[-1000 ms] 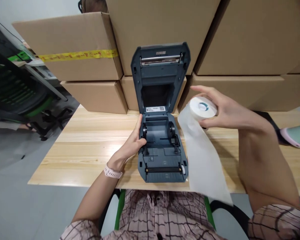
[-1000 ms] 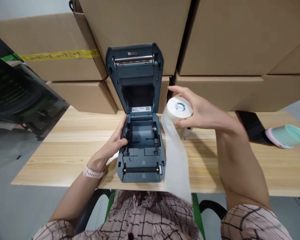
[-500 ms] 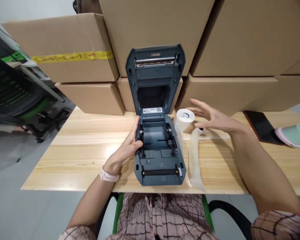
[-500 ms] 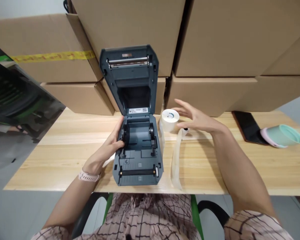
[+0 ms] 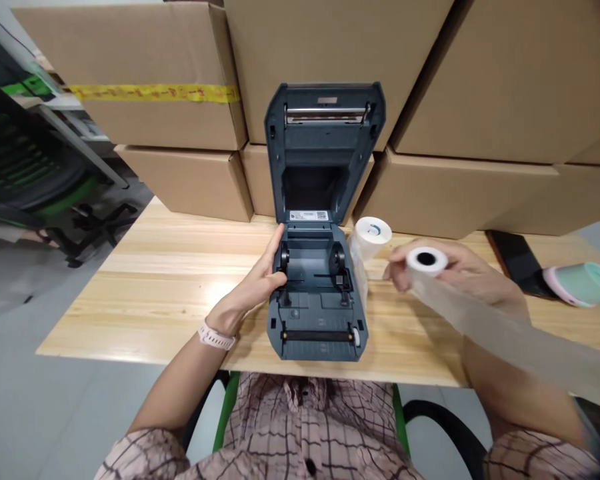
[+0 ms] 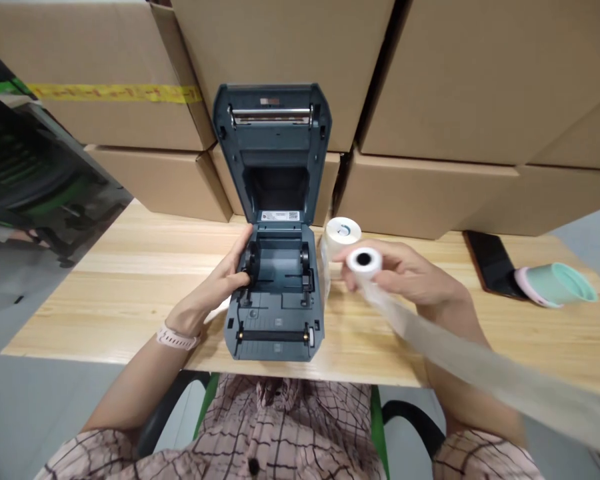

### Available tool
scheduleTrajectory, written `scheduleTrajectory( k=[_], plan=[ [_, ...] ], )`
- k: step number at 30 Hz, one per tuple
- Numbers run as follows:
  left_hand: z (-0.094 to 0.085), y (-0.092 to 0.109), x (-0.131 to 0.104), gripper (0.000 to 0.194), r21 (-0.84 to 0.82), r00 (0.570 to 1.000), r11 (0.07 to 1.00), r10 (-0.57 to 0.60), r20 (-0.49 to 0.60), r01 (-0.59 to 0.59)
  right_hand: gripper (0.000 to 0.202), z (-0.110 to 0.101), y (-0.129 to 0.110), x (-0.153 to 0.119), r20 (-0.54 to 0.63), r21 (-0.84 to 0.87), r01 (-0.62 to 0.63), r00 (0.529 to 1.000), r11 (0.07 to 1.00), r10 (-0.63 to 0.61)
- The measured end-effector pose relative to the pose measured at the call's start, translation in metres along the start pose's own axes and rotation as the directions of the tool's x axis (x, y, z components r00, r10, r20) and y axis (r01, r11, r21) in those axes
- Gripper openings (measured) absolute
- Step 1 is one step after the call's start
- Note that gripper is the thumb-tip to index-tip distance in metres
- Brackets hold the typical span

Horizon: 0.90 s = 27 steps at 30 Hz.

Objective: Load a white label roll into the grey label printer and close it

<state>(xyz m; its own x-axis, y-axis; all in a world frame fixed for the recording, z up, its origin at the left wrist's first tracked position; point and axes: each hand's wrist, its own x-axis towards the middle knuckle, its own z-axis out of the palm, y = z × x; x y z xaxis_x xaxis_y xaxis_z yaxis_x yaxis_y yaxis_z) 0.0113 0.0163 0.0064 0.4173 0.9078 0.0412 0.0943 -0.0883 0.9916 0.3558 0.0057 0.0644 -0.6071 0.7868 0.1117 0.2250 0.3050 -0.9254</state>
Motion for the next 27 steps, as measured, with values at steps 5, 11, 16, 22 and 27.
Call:
scheduleTrajectory(
  k=[5, 11, 16, 22, 27],
  plan=[
    [0.000, 0.003, 0.001, 0.111, -0.024, 1.000, 1.000, -0.006, 0.015, 0.006, 0.041, 0.066, -0.040, 0.050, 0.096, -0.604, 0.100, 0.994, 0.791, -0.052],
    [0.001, -0.001, 0.001, 0.110, 0.013, 1.000, 1.000, -0.008, -0.002, 0.008, 0.041, 0.097, -0.019, 0.063, 0.158, -0.793, 0.174, 0.984, 0.584, -0.078],
    [0.001, -0.005, 0.001, 0.109, -0.001, 1.000, 1.000, 0.010, -0.011, -0.010, 0.052, 0.097, -0.021, 0.040, 0.083, -0.777, 0.172, 0.981, 0.605, -0.173],
    [0.002, -0.006, 0.000, 0.107, -0.021, 1.000, 0.999, 0.028, -0.005, -0.028, 0.033, 0.112, -0.025, 0.000, -0.006, -0.778, 0.157, 0.967, 0.609, -0.257],
    [0.002, -0.008, 0.001, 0.107, -0.012, 0.999, 0.999, 0.046, -0.020, -0.046, 0.035, 0.124, -0.024, -0.022, -0.032, -0.801, 0.157, 0.952, 0.577, -0.304]
  ],
)
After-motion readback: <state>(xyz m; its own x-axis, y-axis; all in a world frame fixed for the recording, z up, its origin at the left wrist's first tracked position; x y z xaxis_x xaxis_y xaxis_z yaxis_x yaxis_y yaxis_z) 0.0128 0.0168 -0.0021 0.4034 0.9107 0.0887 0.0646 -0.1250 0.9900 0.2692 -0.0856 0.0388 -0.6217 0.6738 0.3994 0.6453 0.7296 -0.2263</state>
